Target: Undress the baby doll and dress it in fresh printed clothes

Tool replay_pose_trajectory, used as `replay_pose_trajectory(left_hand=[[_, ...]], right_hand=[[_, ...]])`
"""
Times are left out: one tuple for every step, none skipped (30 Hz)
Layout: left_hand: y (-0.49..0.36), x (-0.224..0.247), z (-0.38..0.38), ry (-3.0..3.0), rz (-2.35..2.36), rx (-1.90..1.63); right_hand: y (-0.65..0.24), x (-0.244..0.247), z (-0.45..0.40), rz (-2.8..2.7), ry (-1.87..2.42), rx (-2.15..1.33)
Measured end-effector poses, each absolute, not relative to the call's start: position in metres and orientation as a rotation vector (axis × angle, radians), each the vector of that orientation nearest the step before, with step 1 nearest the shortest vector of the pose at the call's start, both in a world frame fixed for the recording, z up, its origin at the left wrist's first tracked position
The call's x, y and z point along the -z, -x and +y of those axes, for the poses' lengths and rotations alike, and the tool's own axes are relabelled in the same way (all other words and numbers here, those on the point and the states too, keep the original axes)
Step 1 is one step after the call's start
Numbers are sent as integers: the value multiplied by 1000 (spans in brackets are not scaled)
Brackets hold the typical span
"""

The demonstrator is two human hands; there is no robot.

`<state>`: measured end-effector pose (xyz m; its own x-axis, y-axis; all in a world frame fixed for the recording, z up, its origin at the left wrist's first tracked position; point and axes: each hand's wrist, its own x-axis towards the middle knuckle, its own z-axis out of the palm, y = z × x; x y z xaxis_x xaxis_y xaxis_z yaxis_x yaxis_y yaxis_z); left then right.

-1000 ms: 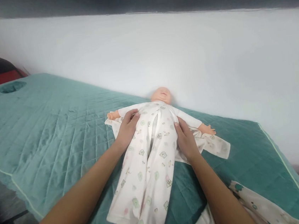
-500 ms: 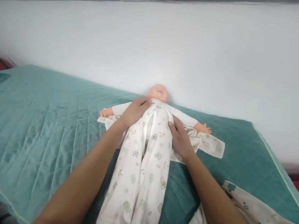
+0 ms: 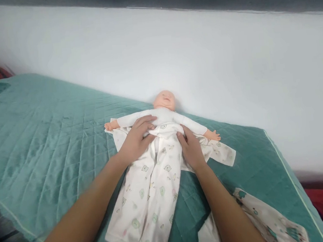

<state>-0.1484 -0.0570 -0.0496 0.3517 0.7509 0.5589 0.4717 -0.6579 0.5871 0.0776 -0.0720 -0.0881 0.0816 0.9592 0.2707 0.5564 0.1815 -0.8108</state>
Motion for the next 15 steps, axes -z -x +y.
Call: replay_pose_trajectory(left_hand=[[148,50,-58,-2409,1097,-1215],[147,51,-59,-2520,1113,-1213],[146,51,-59,-2617,1128,-1214],[146,51,-60,-2696,1139,-1220],[145,51,-60,-2756,1140,-1235],[145,52,-61,-2800,1129,-1254],[144,52,-61,-2829,1113,-1271],[144,53,-62,-2847,1093,-1283],[144,54,-62,-2859,1071,-1287],[144,55,-62,-2868,1051,-1289],[144,56,-62,-2877,1032,-1293],[144,56,-62,-2888,1017,-1302],[144,57,-62,-2901,1004,-1315],[144,57,-62,-2917,994,-1327],[145,58,-61,-2934,994,-1334]], right_hand=[[-77,86,-73,-1593,1500,-505],[-76,84,-75,-1594,1498,-419],[-74,82,-77,-1597,1475,-336],[-72,79,-79,-1609,1430,-273],[-69,76,-81,-1638,1371,-240],[-67,74,-83,-1686,1315,-241],[-64,71,-85,-1740,1275,-263],[-61,69,-86,-1785,1254,-294],[-59,68,-87,-1815,1249,-324],[-56,67,-88,-1828,1251,-340],[-54,66,-89,-1828,1249,-340],[-52,66,-90,-1818,1239,-322],[-50,65,-91,-1803,1225,-286],[-49,65,-93,-1790,1212,-234],[-47,65,-94,-1780,1204,-172]])
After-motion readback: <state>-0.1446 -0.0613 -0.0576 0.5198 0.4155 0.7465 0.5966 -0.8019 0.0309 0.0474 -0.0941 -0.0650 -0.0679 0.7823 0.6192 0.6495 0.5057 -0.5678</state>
